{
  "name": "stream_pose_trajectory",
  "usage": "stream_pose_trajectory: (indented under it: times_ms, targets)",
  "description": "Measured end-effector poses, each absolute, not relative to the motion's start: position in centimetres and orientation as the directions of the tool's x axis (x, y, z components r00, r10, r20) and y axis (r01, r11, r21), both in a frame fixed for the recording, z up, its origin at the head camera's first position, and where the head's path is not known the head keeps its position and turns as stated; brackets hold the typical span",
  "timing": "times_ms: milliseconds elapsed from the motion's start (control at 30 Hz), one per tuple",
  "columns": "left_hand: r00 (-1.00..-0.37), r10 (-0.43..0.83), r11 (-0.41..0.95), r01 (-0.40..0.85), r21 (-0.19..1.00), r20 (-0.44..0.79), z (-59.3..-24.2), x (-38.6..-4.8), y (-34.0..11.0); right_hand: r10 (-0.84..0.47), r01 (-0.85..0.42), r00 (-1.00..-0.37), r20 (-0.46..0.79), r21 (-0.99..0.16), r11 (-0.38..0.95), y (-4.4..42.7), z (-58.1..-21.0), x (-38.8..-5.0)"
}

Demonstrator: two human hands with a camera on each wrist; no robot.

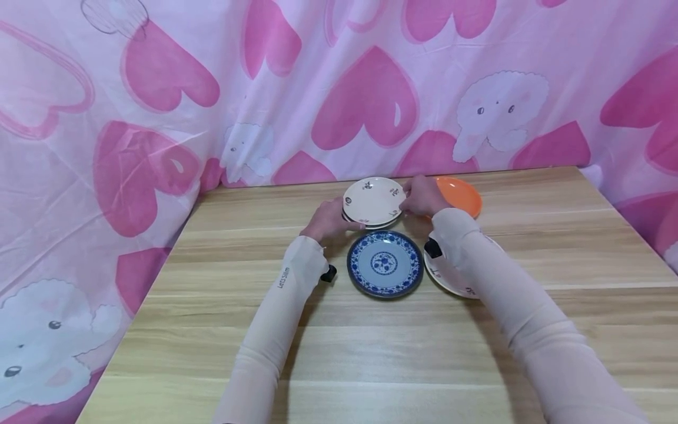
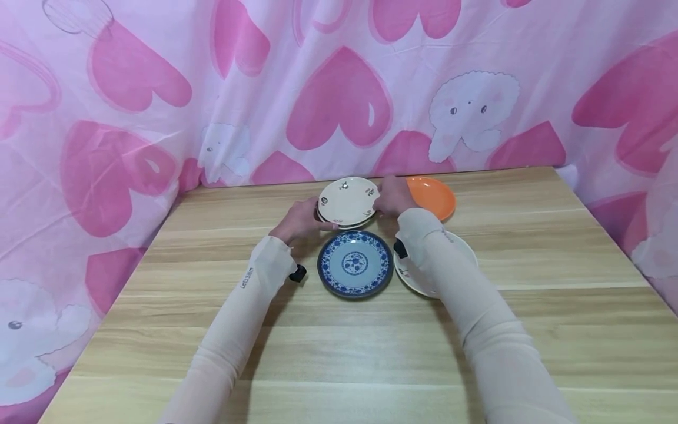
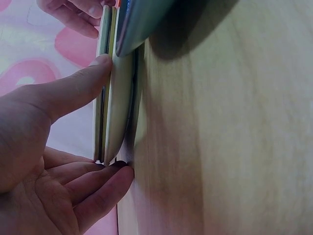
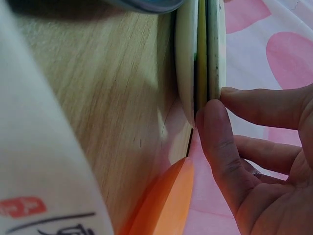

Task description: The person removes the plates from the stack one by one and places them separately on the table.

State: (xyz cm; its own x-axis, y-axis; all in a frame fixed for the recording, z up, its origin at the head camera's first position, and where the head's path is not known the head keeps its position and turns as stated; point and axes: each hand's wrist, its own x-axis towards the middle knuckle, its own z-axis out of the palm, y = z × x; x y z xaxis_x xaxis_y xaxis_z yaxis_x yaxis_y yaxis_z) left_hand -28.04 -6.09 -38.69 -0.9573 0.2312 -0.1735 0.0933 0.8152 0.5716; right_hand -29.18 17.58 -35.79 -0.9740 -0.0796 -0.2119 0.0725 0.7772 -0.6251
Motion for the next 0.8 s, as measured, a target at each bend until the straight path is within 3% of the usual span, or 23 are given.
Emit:
stream_pose_trajectory:
  times_ms: [800]
  targets:
    - [-0.966, 0.22, 0.768, 0.085, 0.635, -0.137, -38.55, -28.34, -6.75, -0.08, 0.096, -0.966, -0.244, -0.632, 0.769, 17.52, -36.41, -29.33]
